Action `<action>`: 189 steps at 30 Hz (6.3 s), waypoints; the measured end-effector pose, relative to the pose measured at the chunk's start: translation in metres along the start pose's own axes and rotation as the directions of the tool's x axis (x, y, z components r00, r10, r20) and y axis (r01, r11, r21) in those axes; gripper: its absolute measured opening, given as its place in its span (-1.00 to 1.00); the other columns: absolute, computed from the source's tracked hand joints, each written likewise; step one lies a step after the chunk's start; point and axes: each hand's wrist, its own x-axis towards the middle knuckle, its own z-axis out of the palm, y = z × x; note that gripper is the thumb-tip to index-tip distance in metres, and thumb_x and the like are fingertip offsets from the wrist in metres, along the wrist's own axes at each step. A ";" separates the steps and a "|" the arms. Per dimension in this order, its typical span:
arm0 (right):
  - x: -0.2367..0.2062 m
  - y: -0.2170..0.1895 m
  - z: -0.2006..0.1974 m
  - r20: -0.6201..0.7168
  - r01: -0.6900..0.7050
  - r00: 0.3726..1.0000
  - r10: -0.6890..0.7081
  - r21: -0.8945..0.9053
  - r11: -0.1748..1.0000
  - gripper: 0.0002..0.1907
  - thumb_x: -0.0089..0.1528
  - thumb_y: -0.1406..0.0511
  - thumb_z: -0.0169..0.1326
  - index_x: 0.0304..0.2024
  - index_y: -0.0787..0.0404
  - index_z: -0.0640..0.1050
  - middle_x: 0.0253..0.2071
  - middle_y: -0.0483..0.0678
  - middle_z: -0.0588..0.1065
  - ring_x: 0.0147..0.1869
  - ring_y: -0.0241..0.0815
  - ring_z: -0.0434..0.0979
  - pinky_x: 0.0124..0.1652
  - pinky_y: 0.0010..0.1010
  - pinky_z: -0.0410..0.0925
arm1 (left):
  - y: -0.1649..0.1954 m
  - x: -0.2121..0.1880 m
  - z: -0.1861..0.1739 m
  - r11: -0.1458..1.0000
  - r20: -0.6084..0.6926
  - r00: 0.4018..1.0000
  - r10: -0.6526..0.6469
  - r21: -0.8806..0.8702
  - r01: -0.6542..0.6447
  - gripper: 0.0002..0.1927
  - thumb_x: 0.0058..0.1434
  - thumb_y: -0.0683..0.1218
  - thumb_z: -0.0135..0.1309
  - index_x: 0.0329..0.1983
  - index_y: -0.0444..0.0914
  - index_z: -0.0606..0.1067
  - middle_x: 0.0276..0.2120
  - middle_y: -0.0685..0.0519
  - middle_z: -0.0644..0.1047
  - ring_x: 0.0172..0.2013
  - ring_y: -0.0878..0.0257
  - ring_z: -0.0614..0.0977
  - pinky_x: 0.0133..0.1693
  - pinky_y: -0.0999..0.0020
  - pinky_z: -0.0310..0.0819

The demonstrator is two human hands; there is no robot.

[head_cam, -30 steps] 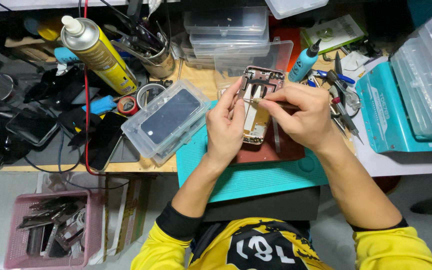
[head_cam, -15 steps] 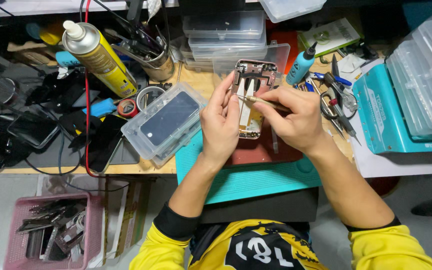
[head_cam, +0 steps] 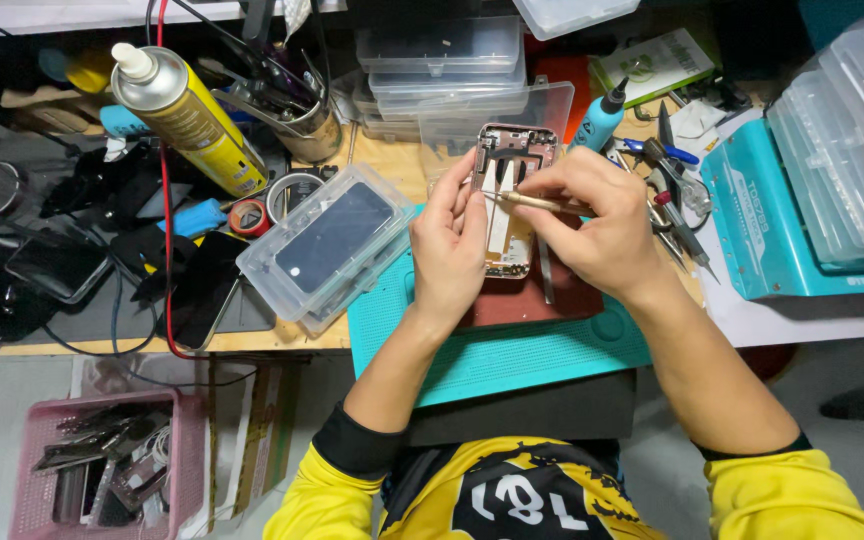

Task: The person holds an opened phone frame and works on its interior, using a small brush and a screwdriver to clean and rework internal components, at one point removing a small part and setting it on the mat before continuing to brush the frame.

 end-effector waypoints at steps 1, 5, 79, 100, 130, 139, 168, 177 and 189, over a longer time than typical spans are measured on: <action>0.000 0.000 0.000 -0.003 -0.018 1.000 0.018 -0.018 1.000 -0.81 0.20 0.39 0.31 -0.19 0.37 0.62 -0.35 0.03 0.53 -0.35 -0.27 0.51 -0.35 -0.46 0.34 | -0.001 0.000 0.000 1.000 -0.001 1.000 -0.021 -0.004 0.021 -0.56 0.48 -0.31 -0.16 0.41 -0.44 0.27 0.15 -0.17 0.55 0.11 0.27 0.61 0.11 0.42 0.54; 0.003 0.001 0.001 0.016 -0.205 0.978 0.207 -0.089 0.975 -0.89 0.28 0.37 0.31 -0.29 0.32 0.65 -0.47 -0.05 0.56 -0.52 -0.32 0.47 -0.46 -0.45 0.28 | -0.004 0.000 0.002 0.999 -0.004 0.999 -0.041 -0.014 0.041 -0.55 0.48 -0.30 -0.16 0.42 -0.43 0.26 0.15 -0.19 0.56 0.08 0.27 0.62 0.09 0.43 0.56; 0.000 -0.002 -0.004 0.107 -0.452 0.892 0.439 0.215 0.866 -0.89 0.30 0.40 0.23 -0.19 0.36 0.67 -0.48 -0.08 0.58 -0.48 -0.42 0.52 -0.46 -0.57 0.37 | 0.011 0.006 0.006 0.999 0.014 1.000 -0.008 0.033 0.007 -0.57 0.45 -0.31 -0.13 0.38 -0.43 0.29 0.07 -0.18 0.61 0.01 0.27 0.66 0.01 0.43 0.61; -0.002 0.002 -0.002 0.137 -0.421 0.906 0.400 0.386 0.821 -0.84 0.27 0.43 0.23 -0.10 0.38 0.63 -0.33 -0.09 0.60 -0.35 -0.42 0.55 -0.33 -0.60 0.45 | 0.012 0.006 0.008 0.999 0.017 1.000 -0.010 -0.045 0.011 -0.57 0.48 -0.31 -0.15 0.40 -0.44 0.26 0.11 -0.20 0.58 0.07 0.24 0.64 0.09 0.40 0.58; -0.009 0.018 -0.008 0.041 -0.418 0.895 0.444 0.426 0.802 -0.91 0.32 0.46 0.22 -0.16 0.33 0.55 -0.38 -0.14 0.53 -0.44 -0.44 0.45 -0.46 -0.62 0.29 | -0.010 0.007 -0.028 0.993 -0.020 0.999 -0.032 -0.115 0.030 -0.47 0.43 -0.36 -0.17 0.47 -0.47 0.16 0.08 -0.17 0.57 0.01 0.28 0.62 0.04 0.43 0.54; -0.004 0.034 -0.010 0.211 -0.535 0.841 0.498 0.465 0.706 -0.89 0.34 0.43 0.12 -0.09 0.30 0.59 -0.31 -0.16 0.53 -0.37 -0.42 0.48 -0.38 -0.57 0.36 | 0.005 -0.001 -0.070 0.981 -0.122 0.992 -0.029 -0.192 0.005 -0.45 0.41 -0.38 -0.16 0.47 -0.52 0.12 0.17 -0.22 0.53 0.11 0.22 0.60 0.13 0.41 0.49; 0.045 0.042 0.064 0.146 -0.268 0.956 0.255 0.076 0.960 -0.76 0.48 0.27 -0.05 -0.14 0.37 0.45 -0.35 0.07 0.55 -0.28 -0.06 0.61 -0.24 -0.29 0.45 | 0.016 -0.005 -0.087 0.966 -0.159 0.987 -0.022 -0.259 -0.021 -0.43 0.42 -0.40 -0.16 0.49 -0.52 0.10 0.18 -0.25 0.50 0.14 0.18 0.58 0.19 0.36 0.46; 0.041 0.045 0.045 0.058 -0.140 0.988 0.141 -0.020 0.990 -0.77 0.44 0.28 0.03 -0.15 0.36 0.55 -0.30 0.11 0.55 -0.26 0.02 0.59 -0.27 -0.19 0.39 | 0.004 0.005 -0.066 0.973 -0.078 0.996 -0.048 -0.227 0.029 -0.44 0.42 -0.38 -0.17 0.49 -0.50 0.10 0.18 -0.23 0.51 0.13 0.19 0.58 0.16 0.37 0.48; 0.007 0.003 -0.006 0.032 -0.280 0.955 0.295 0.428 0.859 -0.88 0.33 0.52 0.19 -0.07 0.43 0.63 -0.18 -0.03 0.59 -0.21 -0.28 0.63 -0.21 -0.53 0.51 | -0.016 0.013 -0.010 0.957 0.109 0.989 -0.104 -0.260 0.130 -0.49 0.46 -0.34 -0.19 0.47 -0.42 0.17 0.14 -0.15 0.54 0.09 0.25 0.60 0.12 0.40 0.52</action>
